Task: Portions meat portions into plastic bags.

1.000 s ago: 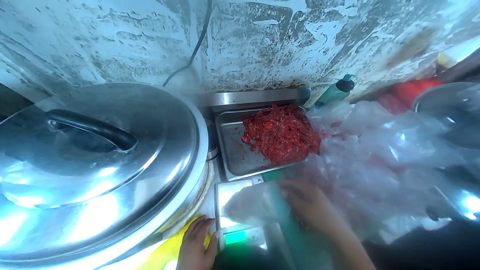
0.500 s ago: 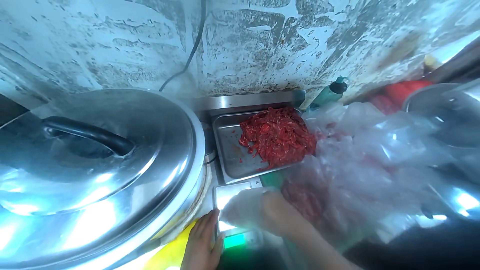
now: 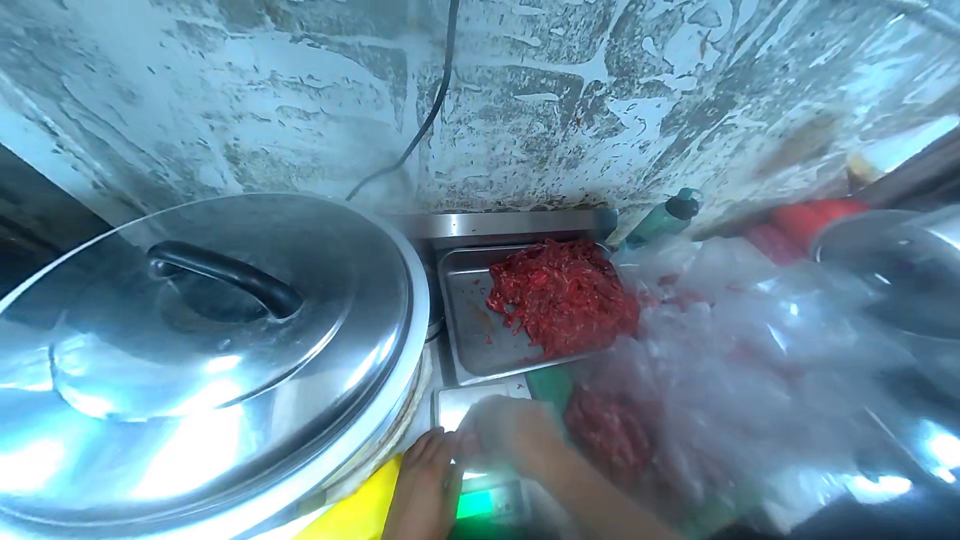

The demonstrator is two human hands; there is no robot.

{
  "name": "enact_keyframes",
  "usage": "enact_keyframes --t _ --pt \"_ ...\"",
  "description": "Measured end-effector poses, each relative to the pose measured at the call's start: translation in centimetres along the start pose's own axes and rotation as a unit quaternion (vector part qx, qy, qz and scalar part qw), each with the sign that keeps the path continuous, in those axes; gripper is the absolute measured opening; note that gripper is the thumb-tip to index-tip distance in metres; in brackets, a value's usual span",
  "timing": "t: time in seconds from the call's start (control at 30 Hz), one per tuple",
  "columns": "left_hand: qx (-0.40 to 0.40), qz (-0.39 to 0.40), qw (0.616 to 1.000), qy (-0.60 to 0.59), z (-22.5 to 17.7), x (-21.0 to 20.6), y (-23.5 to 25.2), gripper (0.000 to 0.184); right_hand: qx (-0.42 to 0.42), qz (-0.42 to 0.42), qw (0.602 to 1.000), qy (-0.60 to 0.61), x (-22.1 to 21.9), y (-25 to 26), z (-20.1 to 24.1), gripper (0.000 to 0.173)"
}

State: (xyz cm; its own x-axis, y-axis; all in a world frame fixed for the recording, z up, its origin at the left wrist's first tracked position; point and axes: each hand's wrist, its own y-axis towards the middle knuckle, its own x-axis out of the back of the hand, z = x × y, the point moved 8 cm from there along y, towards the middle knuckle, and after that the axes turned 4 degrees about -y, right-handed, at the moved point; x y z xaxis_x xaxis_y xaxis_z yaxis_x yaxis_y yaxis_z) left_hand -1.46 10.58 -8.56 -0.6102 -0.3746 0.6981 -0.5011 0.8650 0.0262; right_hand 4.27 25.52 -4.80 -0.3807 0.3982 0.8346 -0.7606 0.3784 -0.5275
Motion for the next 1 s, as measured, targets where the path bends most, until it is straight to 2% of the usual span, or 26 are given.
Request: enact_keyframes --t 0.13,0.2,0.33,0.43,0.5,0.67,0.77,0.83,0.93,1.0 --pt "-0.004 -0.034 0.999 0.004 0.2 0.6 -0.2 0.033 0.091 0.025 0.989 0.113 2.2 -1.7 0.6 0.03" --pt "-0.007 -0.054 0.998 -0.005 0.2 0.9 -0.2 0.03 0.107 0.033 0.986 0.126 2.9 -2.4 0.5 0.033" --pt "-0.016 -0.063 0.998 -0.008 -0.2 0.8 -0.1 0.027 0.064 0.022 0.993 0.093 2.1 -1.9 -0.3 0.031" --pt "-0.02 -0.061 0.998 -0.001 -0.4 0.8 -0.1 0.026 0.006 0.017 1.0 0.017 0.0 -0.5 -0.5 0.034" --pt "-0.022 -0.056 0.998 0.002 -0.2 0.7 -0.3 0.026 0.005 0.029 1.0 0.001 -0.5 -0.3 0.0 0.034" --pt "-0.021 -0.073 0.997 -0.004 0.3 1.3 -0.5 0.024 0.111 0.006 0.985 0.135 1.4 -1.7 0.6 0.024" --pt "-0.027 -0.093 0.995 -0.008 0.2 1.4 -0.3 0.024 0.178 -0.021 0.97 0.162 2.3 -2.6 0.9 0.018" --pt "-0.03 -0.1 0.995 -0.009 -0.1 1.4 -0.2 0.023 0.215 -0.017 0.962 0.165 2.5 -3.0 1.4 0.021" --pt "-0.025 -0.096 0.995 -0.012 -0.2 1.4 -0.2 0.023 0.196 0.037 0.966 0.164 1.7 -2.8 1.5 0.03" --pt "-0.024 -0.095 0.995 -0.008 -0.1 1.2 -0.3 0.023 0.157 0.042 0.976 0.148 1.0 -2.5 1.1 0.028"
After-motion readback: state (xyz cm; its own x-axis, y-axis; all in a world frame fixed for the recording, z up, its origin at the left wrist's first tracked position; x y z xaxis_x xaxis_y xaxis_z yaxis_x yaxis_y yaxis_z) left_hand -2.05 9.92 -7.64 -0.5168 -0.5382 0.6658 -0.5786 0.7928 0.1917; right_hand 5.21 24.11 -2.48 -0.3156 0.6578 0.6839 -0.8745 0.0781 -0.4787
